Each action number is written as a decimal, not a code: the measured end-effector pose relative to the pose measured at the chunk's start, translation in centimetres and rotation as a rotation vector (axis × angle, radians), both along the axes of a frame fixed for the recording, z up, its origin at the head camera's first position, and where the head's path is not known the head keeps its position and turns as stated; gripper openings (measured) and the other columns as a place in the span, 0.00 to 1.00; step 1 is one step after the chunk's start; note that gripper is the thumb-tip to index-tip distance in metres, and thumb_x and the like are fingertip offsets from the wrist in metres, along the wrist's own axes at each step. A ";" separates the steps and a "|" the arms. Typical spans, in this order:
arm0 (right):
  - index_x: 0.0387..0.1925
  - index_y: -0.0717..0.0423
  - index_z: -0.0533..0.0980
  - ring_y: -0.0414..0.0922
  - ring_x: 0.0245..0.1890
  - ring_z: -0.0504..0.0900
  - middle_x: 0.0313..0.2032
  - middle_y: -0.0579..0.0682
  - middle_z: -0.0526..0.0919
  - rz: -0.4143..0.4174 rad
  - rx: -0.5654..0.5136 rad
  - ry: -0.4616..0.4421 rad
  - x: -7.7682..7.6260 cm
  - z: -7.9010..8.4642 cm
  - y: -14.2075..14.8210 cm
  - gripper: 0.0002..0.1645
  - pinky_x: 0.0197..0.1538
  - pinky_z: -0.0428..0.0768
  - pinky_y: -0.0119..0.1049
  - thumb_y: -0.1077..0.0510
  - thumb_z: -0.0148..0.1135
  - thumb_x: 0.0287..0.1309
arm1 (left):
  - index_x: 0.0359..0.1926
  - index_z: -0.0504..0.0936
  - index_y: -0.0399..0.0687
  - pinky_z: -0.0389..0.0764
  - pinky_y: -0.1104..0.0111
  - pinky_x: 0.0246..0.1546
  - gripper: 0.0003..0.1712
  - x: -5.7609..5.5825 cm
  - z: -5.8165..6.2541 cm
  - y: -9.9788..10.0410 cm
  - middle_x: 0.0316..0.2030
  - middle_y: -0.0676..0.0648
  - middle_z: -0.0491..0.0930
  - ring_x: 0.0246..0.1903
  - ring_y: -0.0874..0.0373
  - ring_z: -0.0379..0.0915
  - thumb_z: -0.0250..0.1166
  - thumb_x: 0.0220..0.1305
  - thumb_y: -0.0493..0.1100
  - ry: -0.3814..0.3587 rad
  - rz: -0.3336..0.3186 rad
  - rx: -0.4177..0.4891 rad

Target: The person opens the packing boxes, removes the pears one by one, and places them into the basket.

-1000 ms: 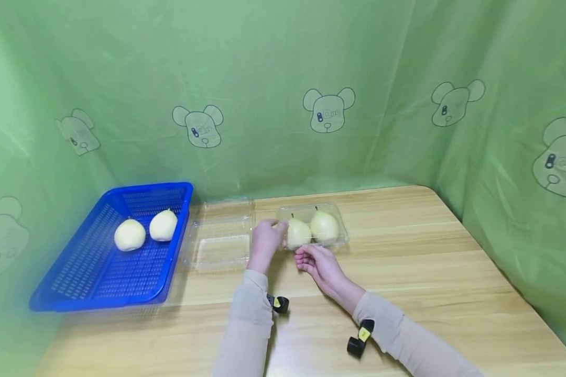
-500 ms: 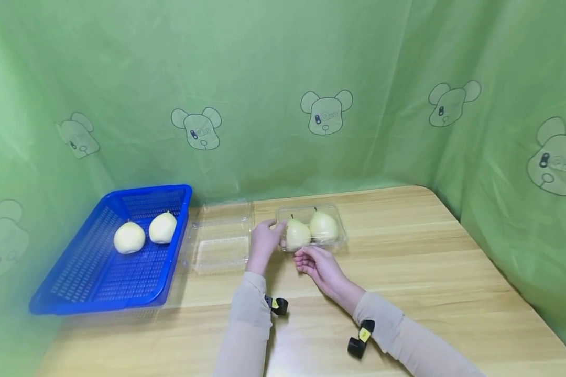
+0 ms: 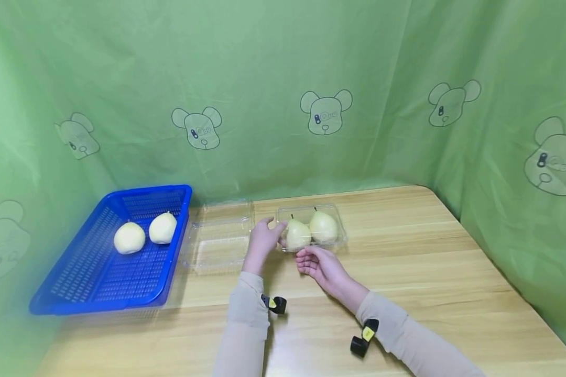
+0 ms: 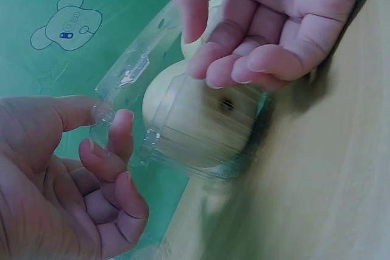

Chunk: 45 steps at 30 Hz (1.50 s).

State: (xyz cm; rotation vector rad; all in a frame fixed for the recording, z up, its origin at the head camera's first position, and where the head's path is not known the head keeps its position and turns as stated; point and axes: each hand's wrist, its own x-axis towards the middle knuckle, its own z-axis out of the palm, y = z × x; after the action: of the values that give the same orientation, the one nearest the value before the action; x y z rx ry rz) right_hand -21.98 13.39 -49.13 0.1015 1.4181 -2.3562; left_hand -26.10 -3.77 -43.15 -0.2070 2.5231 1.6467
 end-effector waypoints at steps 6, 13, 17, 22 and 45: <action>0.30 0.57 0.78 0.42 0.31 0.81 0.28 0.49 0.83 -0.033 0.005 -0.042 -0.2 0.1 0.4 0.18 0.41 0.84 0.32 0.55 0.48 0.71 | 0.73 0.58 0.42 0.79 0.64 0.22 0.41 0.1 0.1 -0.3 0.25 0.43 0.85 0.14 0.60 0.66 0.62 0.65 0.54 0.025 -0.029 0.020; 0.29 0.56 0.78 0.41 0.31 0.81 0.27 0.49 0.83 -0.044 0.025 -0.049 -0.5 -0.1 0.7 0.19 0.41 0.84 0.32 0.52 0.48 0.72 | 0.74 0.58 0.50 0.67 0.75 0.14 0.40 0.3 0.4 -0.7 0.29 0.39 0.86 0.11 0.65 0.59 0.63 0.64 0.50 0.025 -0.110 0.089; 0.29 0.56 0.78 0.42 0.31 0.81 0.28 0.49 0.83 -0.062 0.038 -0.050 -0.5 -0.1 1.0 0.19 0.41 0.84 0.32 0.52 0.47 0.72 | 0.74 0.58 0.53 0.66 0.75 0.15 0.41 0.4 0.6 -1.1 0.31 0.38 0.86 0.11 0.66 0.59 0.64 0.63 0.49 0.024 -0.169 0.102; 0.29 0.56 0.78 0.42 0.32 0.81 0.29 0.49 0.83 -0.069 0.039 -0.045 -0.5 -0.2 1.4 0.21 0.42 0.84 0.32 0.52 0.44 0.73 | 0.74 0.60 0.56 0.76 0.68 0.24 0.43 0.6 0.8 -1.5 0.26 0.48 0.80 0.16 0.63 0.63 0.67 0.60 0.47 0.039 -0.250 0.068; 0.28 0.57 0.78 0.41 0.28 0.80 0.25 0.47 0.82 -0.084 0.143 0.030 -0.8 0.0 2.1 0.20 0.37 0.84 0.31 0.58 0.43 0.73 | 0.69 0.67 0.56 0.81 0.65 0.35 0.42 -0.2 -0.1 -0.9 0.38 0.45 0.81 0.34 0.56 0.76 0.72 0.54 0.40 0.312 -0.281 -0.332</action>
State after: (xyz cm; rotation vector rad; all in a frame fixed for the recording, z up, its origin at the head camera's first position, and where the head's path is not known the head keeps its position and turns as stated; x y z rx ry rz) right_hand -22.78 15.54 -49.15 0.1686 1.6259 -2.3288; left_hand -26.26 -4.71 -43.26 0.3904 2.8764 1.2304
